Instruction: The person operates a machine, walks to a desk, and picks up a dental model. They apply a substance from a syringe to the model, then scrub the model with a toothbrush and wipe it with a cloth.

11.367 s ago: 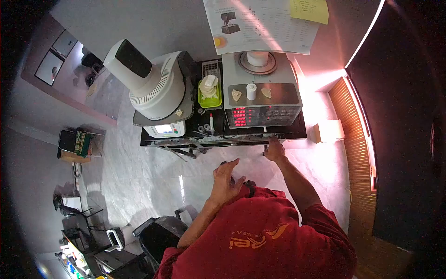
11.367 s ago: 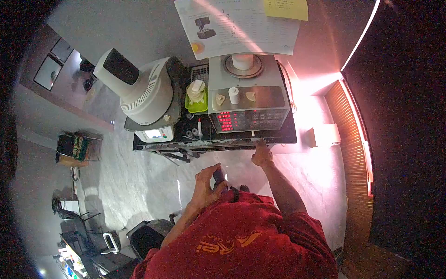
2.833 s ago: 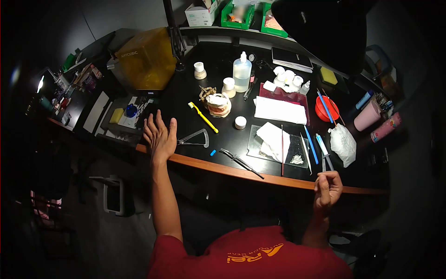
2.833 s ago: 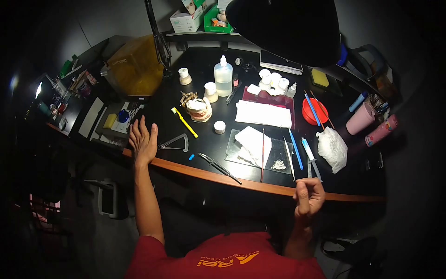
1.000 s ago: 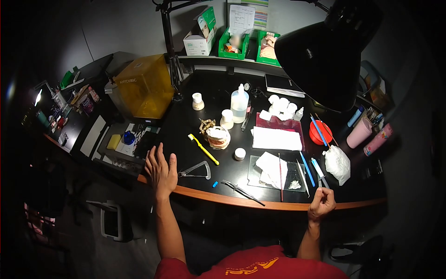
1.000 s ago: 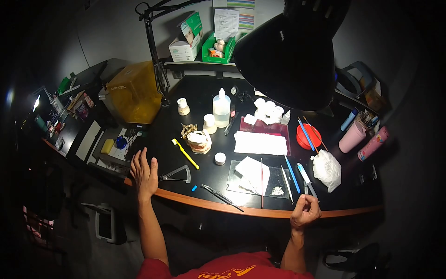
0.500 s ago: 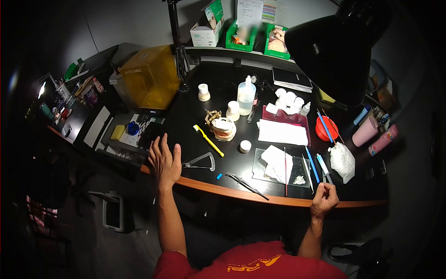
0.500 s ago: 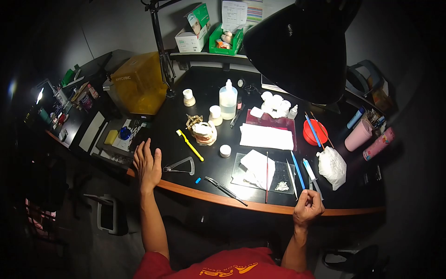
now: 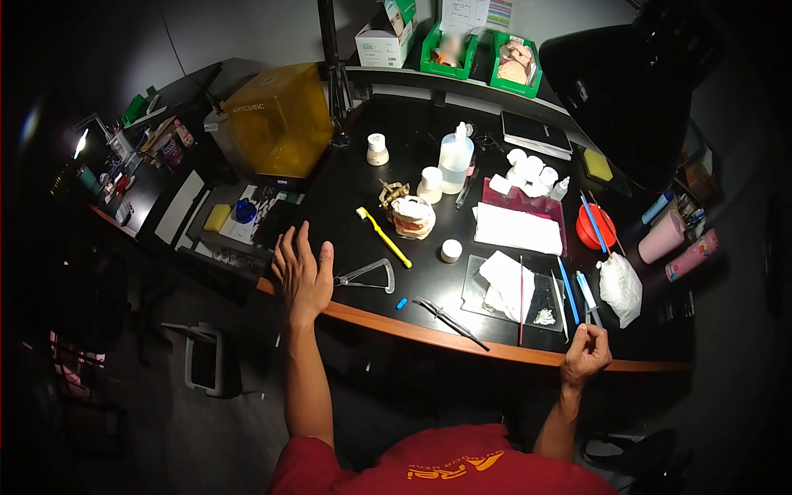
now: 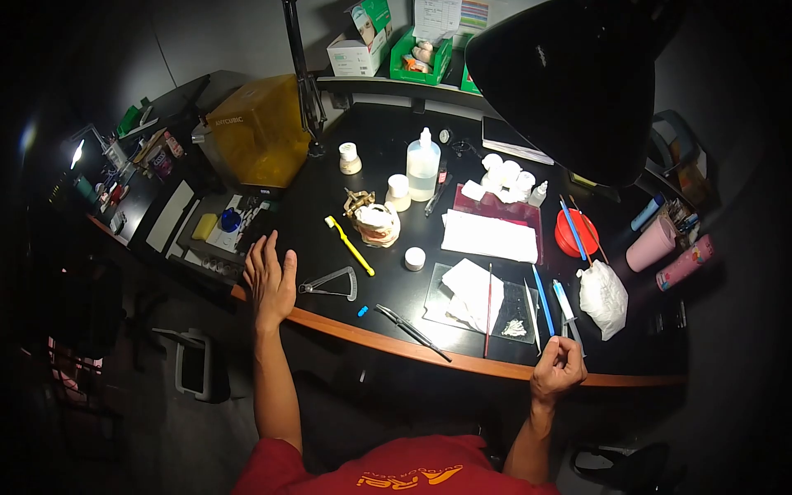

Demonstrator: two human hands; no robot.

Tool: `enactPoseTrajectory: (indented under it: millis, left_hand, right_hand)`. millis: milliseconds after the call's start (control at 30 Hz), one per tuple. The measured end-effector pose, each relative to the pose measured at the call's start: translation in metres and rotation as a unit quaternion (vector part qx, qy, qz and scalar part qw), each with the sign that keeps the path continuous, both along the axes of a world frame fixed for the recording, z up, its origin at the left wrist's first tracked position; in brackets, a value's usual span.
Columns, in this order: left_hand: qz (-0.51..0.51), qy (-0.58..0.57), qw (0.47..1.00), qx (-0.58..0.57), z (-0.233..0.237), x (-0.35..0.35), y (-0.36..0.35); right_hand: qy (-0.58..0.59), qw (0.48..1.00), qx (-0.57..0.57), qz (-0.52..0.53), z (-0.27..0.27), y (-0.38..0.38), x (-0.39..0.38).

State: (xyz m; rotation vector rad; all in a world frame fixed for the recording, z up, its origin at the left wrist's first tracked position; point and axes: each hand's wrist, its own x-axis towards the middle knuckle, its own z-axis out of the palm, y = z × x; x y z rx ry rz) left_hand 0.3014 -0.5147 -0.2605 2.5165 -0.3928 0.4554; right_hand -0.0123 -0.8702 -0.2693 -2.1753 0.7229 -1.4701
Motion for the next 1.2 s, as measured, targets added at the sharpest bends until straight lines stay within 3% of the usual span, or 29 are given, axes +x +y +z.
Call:
enactPoseTrajectory:
  millis: [1200]
  left_hand:
    - [0.014, -0.002, 1.000, 0.016, 0.0010, -0.0011, -0.0014]
  right_hand:
    - [0.005, 1.000, 0.015, -0.001, -0.0017, -0.0003, -0.0010]
